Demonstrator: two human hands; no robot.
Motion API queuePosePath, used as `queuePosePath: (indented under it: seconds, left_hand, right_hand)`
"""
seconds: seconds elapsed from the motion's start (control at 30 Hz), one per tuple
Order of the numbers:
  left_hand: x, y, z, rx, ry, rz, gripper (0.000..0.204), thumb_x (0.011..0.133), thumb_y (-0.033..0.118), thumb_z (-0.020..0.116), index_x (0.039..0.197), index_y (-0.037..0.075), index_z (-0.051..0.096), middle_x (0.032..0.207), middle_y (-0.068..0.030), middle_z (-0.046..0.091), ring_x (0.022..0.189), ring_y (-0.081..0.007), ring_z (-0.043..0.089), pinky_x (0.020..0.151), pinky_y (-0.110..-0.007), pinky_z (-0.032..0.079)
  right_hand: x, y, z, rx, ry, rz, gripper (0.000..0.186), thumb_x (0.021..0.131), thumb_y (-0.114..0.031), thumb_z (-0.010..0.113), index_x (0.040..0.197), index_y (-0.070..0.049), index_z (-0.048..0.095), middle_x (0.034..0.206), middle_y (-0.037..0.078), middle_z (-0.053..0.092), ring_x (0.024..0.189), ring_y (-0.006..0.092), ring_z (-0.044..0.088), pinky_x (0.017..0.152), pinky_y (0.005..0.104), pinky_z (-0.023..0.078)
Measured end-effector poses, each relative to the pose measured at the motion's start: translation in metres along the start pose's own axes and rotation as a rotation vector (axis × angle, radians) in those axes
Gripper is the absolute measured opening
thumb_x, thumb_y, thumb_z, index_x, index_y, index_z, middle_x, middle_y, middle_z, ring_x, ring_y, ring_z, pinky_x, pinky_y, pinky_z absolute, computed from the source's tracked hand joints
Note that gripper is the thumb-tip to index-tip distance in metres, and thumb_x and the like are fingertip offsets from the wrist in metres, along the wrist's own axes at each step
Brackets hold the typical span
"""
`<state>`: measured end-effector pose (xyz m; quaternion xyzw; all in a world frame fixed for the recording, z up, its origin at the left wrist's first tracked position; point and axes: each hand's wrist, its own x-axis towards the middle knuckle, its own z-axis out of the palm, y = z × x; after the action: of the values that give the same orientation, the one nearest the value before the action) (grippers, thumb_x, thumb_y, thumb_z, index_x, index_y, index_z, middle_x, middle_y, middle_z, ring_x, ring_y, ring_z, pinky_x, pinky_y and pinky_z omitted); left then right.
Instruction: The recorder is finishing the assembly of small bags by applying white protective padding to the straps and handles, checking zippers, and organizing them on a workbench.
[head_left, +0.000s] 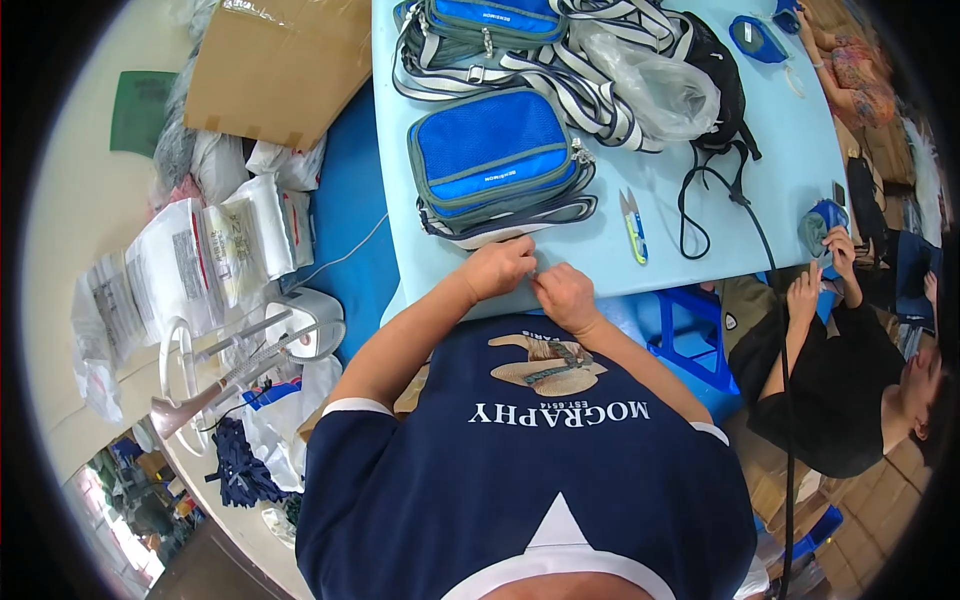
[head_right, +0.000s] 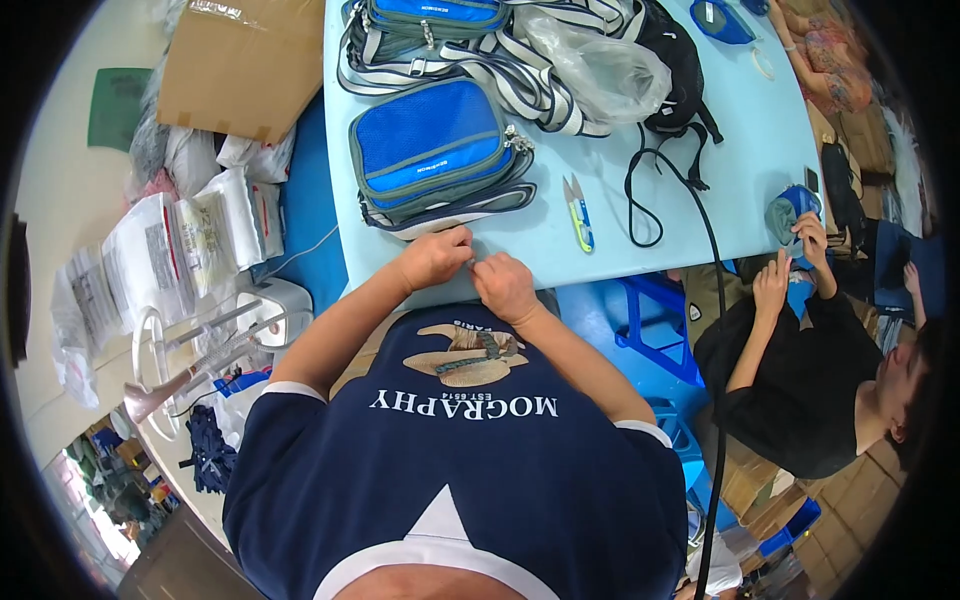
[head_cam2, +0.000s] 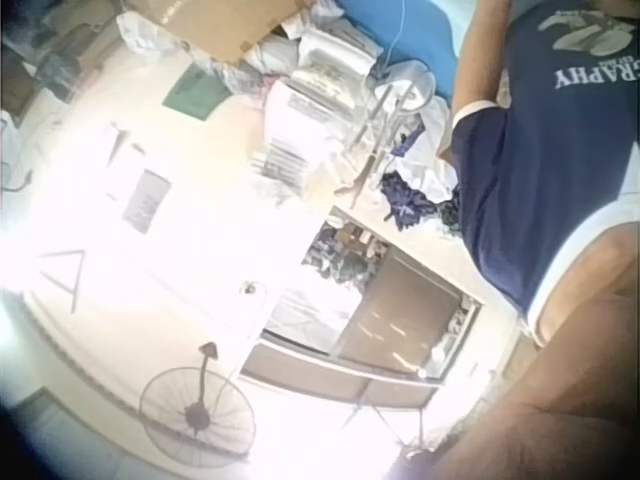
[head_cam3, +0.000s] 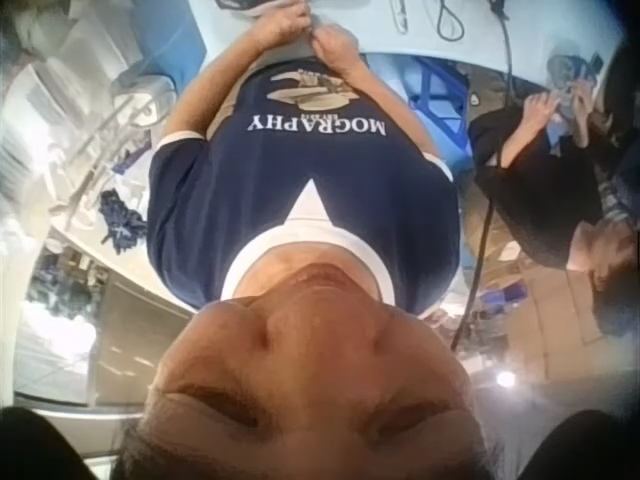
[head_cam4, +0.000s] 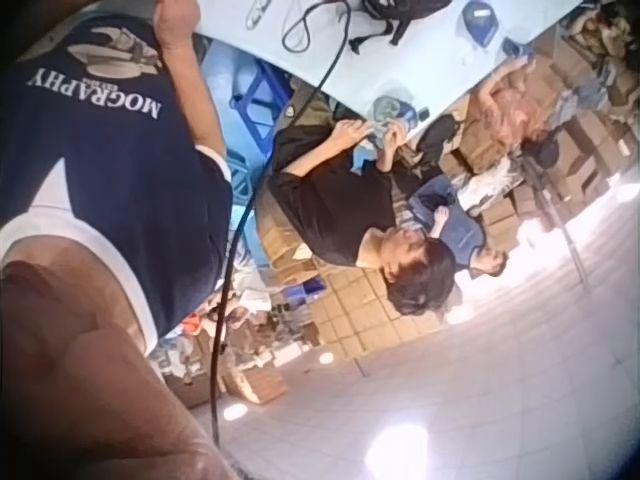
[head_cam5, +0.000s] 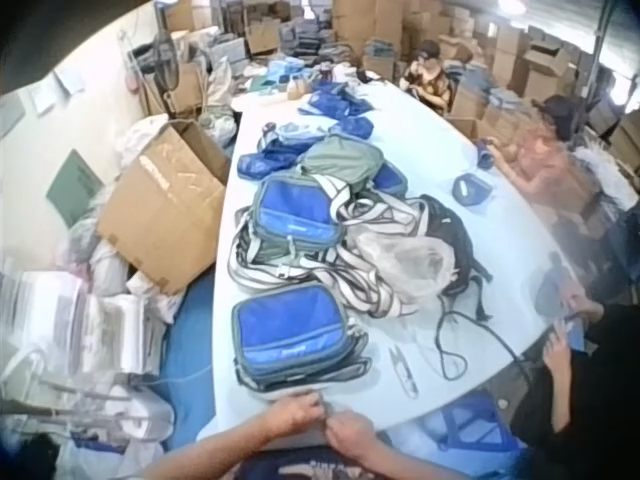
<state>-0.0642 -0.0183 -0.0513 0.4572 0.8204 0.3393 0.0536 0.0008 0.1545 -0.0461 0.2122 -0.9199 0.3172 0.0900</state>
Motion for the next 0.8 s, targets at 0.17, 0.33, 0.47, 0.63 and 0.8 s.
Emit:
queuePosePath:
  seconds: [0.17,0.33,0.47,0.63,0.8]
  left_hand:
    - [-0.007,0.005,-0.003,0.002,0.041,0.038,0.006,0.07,0.006,0.056,0.074,0.005,0.052,0.087,-0.0093,0.05,0.078,-0.0259,0.057,0.062,-0.035,0.049]
    - [-0.01,0.002,-0.005,-0.007,0.008,0.019,0.007,0.07,0.006,0.056,0.076,0.005,0.053,0.088,-0.0092,0.05,0.08,-0.0264,0.056,0.065,-0.035,0.049]
    - [-0.009,0.001,-0.004,0.003,-0.017,-0.029,0.015,0.07,0.004,0.056,0.085,0.006,0.06,0.09,-0.0083,0.054,0.079,-0.0256,0.057,0.066,-0.033,0.049]
    - [-0.01,0.0,-0.003,0.043,0.017,0.023,0.013,0.069,0.006,0.057,0.082,0.006,0.06,0.089,-0.0079,0.054,0.079,-0.0245,0.057,0.068,-0.033,0.049]
    - [-0.01,-0.002,-0.005,0.046,0.055,0.112,0.015,0.069,0.007,0.058,0.084,0.005,0.06,0.09,-0.0085,0.053,0.077,-0.0248,0.056,0.07,-0.033,0.046]
  right_hand:
    - [-0.001,0.001,-0.002,0.014,0.005,-0.024,0.009,0.068,-0.01,0.064,0.072,-0.008,0.056,0.064,0.006,0.05,0.062,0.0234,0.052,0.054,0.0355,0.044]
    - [-0.002,-0.003,0.002,0.141,0.087,0.105,0.014,0.066,-0.011,0.067,0.075,-0.007,0.058,0.066,0.006,0.054,0.062,0.0248,0.054,0.054,0.0359,0.043]
    - [-0.004,-0.009,-0.003,0.161,0.043,0.188,0.016,0.066,-0.01,0.068,0.077,-0.006,0.058,0.067,0.006,0.055,0.062,0.0256,0.054,0.055,0.0359,0.043]
    - [-0.01,-0.001,0.004,0.083,0.077,0.069,0.014,0.067,-0.009,0.067,0.078,-0.007,0.059,0.068,0.005,0.053,0.064,0.0245,0.054,0.057,0.0356,0.042]
    - [-0.011,0.008,0.001,-0.016,-0.007,-0.134,0.008,0.071,-0.009,0.063,0.079,-0.009,0.06,0.073,0.002,0.053,0.067,0.0199,0.053,0.058,0.0324,0.04]
